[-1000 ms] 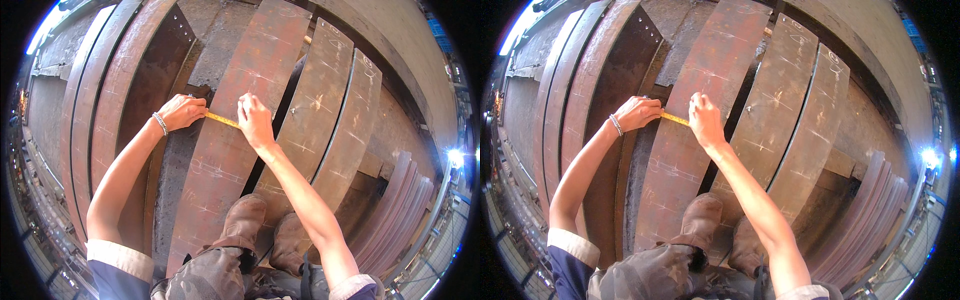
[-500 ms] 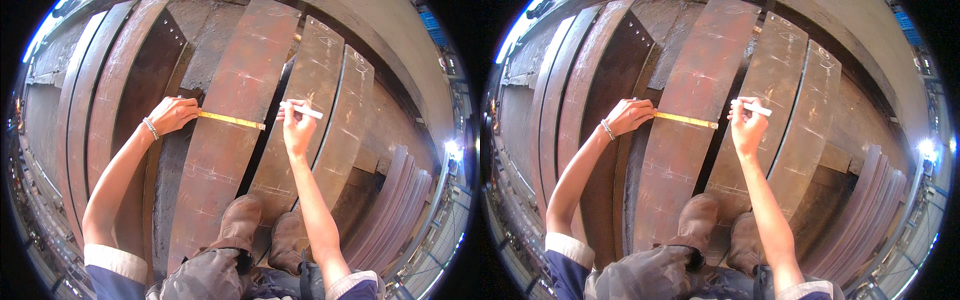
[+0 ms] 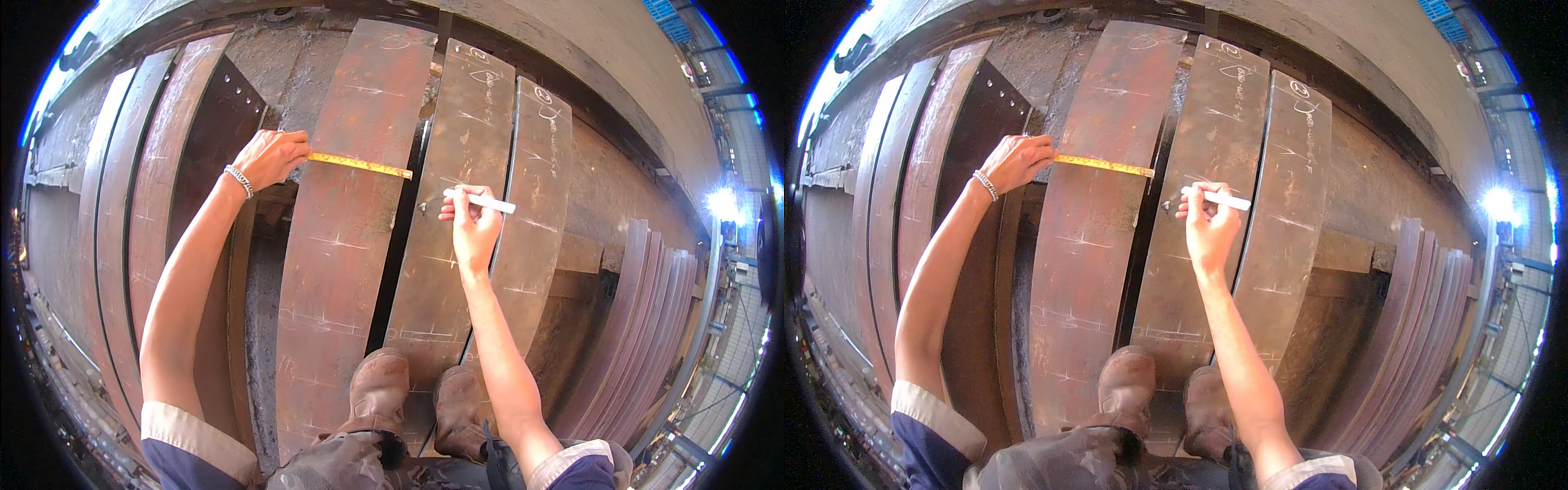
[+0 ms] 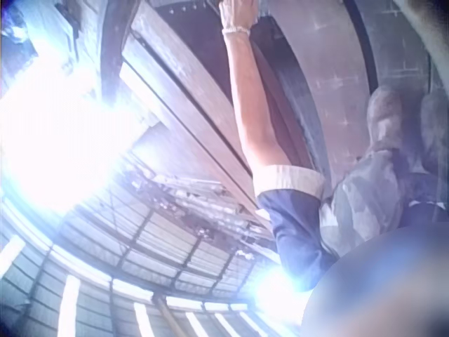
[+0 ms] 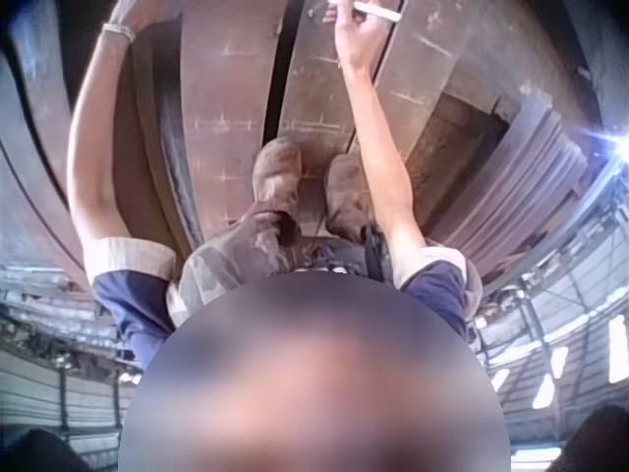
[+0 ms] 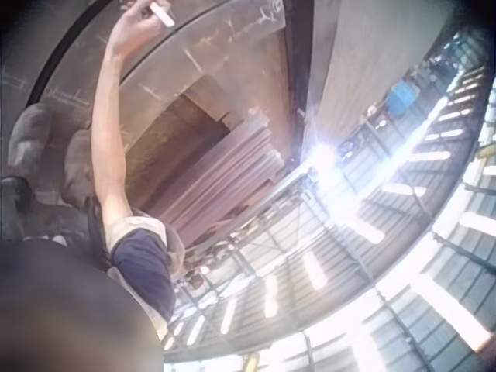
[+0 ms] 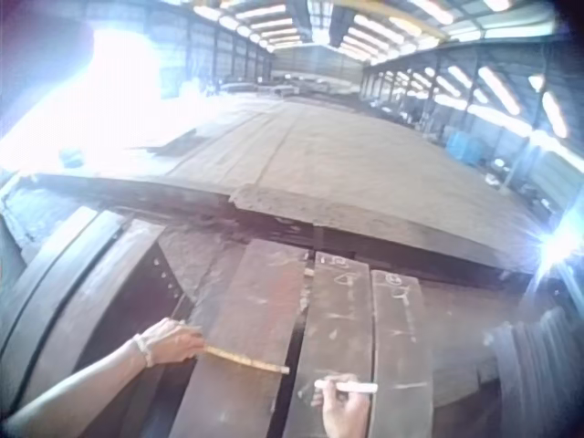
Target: The person measures and marks multiple curved metal plates using a tape measure and a white marker. They repeatedly measure intervals and make marks along the plates, then write numbers and letters on them. The person remains standing throughout the task.
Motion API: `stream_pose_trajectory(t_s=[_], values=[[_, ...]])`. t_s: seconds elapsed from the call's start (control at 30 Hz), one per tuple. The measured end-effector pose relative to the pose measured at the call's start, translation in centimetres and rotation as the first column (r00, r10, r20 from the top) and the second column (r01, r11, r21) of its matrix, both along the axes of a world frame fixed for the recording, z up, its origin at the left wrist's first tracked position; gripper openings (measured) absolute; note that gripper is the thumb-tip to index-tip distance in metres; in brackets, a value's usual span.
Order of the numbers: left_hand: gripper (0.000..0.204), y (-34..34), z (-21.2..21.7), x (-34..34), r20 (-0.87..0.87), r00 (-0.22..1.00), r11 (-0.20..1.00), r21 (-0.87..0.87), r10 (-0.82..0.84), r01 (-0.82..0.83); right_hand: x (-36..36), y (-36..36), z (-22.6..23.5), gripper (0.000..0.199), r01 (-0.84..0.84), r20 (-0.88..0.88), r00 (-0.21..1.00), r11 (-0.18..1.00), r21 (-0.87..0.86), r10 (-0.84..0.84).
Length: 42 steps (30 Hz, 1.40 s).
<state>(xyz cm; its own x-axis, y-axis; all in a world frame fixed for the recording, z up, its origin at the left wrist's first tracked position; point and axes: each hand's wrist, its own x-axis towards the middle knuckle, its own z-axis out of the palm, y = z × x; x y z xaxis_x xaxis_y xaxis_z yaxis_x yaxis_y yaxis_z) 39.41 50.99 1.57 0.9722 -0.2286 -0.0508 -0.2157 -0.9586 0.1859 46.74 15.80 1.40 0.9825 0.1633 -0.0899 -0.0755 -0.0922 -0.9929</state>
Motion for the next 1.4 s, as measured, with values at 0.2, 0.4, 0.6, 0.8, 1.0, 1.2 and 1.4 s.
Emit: stream_pose_trajectory(t_s=[0.2,0.4,0.6,0.8,1.0,1.2,1.4], values=[[0.013,0.4,-0.3,0.0,-0.008,1.000,1.000,-0.004,-0.012,0.012,0.4,-0.1,-0.9,0.008,-0.004,-0.024,1.000,1.000,-0.001,0.004],[0.014,1.0,-0.7,-0.1,0.016,1.000,0.999,-0.049,-0.015,0.016,0.3,0.7,-1.2,0.008,-0.025,-0.041,0.999,1.000,-0.005,0.024],[0.013,0.8,-1.0,0.0,0.022,1.000,0.997,-0.073,-0.010,0.012,0.6,1.2,-1.3,0.008,-0.030,-0.052,0.998,1.000,0.002,0.030],[0.013,1.0,-1.0,0.1,0.020,1.000,0.997,-0.072,-0.015,0.016,0.9,1.7,-1.4,0.009,-0.046,-0.051,0.998,0.998,0.033,0.048],[0.013,1.2,-1.4,0.0,0.019,1.000,0.996,-0.085,-0.004,0.005,1.9,4.9,-1.4,0.011,-0.186,-0.098,0.976,0.979,0.078,0.194],[0.014,1.1,-1.4,0.2,0.019,1.000,0.997,-0.082,0.002,0.000,6.0,11.2,-3.1,0.014,-0.535,-0.184,0.835,0.843,-0.050,0.519],[0.014,1.1,-1.3,0.2,0.012,1.000,0.996,-0.087,-0.018,0.019,7.1,13.5,-4.9,0.014,-0.675,-0.144,0.735,0.697,-0.242,0.662]])
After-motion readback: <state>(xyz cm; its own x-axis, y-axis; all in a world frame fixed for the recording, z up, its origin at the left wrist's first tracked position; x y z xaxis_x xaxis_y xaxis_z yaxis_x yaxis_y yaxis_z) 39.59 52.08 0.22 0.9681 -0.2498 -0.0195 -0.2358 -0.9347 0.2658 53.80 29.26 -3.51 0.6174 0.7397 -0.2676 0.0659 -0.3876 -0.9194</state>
